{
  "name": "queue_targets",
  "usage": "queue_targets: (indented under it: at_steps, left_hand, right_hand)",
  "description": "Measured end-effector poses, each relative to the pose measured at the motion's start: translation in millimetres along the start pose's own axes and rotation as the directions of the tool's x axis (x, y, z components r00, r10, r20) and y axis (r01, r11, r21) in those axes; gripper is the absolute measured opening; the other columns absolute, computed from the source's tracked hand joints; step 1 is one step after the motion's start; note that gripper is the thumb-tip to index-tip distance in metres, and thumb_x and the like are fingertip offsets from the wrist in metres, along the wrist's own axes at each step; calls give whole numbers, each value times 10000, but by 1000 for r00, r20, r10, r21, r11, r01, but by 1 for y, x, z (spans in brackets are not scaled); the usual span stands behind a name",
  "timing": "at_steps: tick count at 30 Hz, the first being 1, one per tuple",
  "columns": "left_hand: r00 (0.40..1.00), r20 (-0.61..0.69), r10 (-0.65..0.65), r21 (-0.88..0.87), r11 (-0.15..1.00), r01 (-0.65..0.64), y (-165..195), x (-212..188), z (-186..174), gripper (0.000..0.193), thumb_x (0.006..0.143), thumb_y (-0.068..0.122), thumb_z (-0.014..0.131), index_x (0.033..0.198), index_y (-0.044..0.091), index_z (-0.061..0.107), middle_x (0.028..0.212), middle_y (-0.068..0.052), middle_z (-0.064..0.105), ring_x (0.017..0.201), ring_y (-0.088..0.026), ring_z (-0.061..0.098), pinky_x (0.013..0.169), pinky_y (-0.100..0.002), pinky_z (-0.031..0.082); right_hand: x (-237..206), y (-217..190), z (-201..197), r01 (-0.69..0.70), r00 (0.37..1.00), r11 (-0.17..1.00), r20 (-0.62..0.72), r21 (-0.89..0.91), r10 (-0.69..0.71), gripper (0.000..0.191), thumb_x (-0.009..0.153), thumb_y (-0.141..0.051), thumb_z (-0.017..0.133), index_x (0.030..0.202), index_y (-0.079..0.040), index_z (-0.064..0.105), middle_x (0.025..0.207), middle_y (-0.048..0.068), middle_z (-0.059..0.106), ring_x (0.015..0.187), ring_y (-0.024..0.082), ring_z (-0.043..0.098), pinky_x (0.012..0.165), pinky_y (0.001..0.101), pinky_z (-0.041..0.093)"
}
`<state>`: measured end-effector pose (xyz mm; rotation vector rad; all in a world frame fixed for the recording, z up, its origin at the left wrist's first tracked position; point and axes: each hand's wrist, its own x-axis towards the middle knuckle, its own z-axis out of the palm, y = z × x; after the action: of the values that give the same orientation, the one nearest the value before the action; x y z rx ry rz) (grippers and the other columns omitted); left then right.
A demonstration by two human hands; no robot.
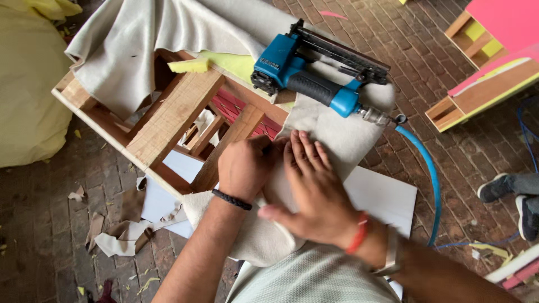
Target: The person stretches and staples beige fabric onto a wooden chair frame using a pneumatic staple gun. They repeatedly pull the fabric taut, align edges, and fire staples along the frame. The person then uses shears to trim excess fabric from the corners and edges.
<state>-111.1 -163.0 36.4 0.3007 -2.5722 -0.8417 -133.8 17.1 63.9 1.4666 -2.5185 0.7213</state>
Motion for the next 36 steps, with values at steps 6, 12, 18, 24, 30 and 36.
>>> queue_targets:
  at_steps: [6, 12, 18, 24, 30, 36]
  left_hand:
    - [999, -2, -39, 74, 997, 39, 14, -6, 2, 398, 895, 554, 663, 773, 196, 785, 663, -116, 705, 641, -350, 697, 561, -472, 542]
    - [991, 91, -101, 48, 994, 96, 11, -7, 9, 491, 924, 608, 601, 767, 181, 785, 691, -111, 717, 640, -337, 708, 594, -454, 568]
    - [975, 167, -148, 47, 989, 142, 7, -7, 16, 521, 934, 610, 558, 801, 168, 800, 694, -139, 719, 650, -355, 707, 600, -469, 573]
    - [975, 172, -141, 30, 990, 138, 13, -7, 17, 576, 953, 626, 513, 784, 153, 796, 724, -154, 719, 698, -382, 704, 635, -493, 571]
    - [973, 203, -105, 4, 994, 107, 14, -8, 19, 567, 964, 612, 491, 795, 166, 797, 755, -142, 728, 726, -383, 707, 628, -503, 566]
    - [984, 159, -82, 21, 997, 80, 11, -1, 20, 529, 964, 588, 511, 813, 176, 806, 755, -145, 739, 710, -382, 708, 622, -495, 569]
  right_hand:
    - [66, 61, -58, -176, 982, 963, -99, -205, 159, 910, 812, -393, 867, 1472, 18, 392, 1382, 302, 566, 1281, 436, 551, 1037, 504, 484]
    - [128, 87, -63, -315, 875, 883, 254, -347, 412, 960, 825, -340, 837, 1517, -28, 248, 1100, 311, 676, 996, 461, 692, 922, 516, 550]
    - [57, 57, -136, -394, 761, 810, 340, -435, 553, 452, 848, -395, 811, 1125, -66, 669, 828, 168, 745, 780, 306, 746, 741, 441, 595]
    - [-11, 50, -127, -575, 640, 791, 488, -209, 594, 293, 816, -357, 819, 849, -81, 727, 690, 89, 723, 627, 218, 713, 621, 389, 602]
    - [-9, 36, -117, -539, 645, 814, 515, -217, 564, 289, 793, -344, 812, 855, -71, 743, 660, 106, 701, 637, 247, 715, 637, 387, 591]
    - [3, 19, -114, -458, 568, 797, 560, -393, 603, 373, 828, -426, 804, 876, -69, 706, 626, 148, 729, 593, 270, 753, 668, 395, 598]
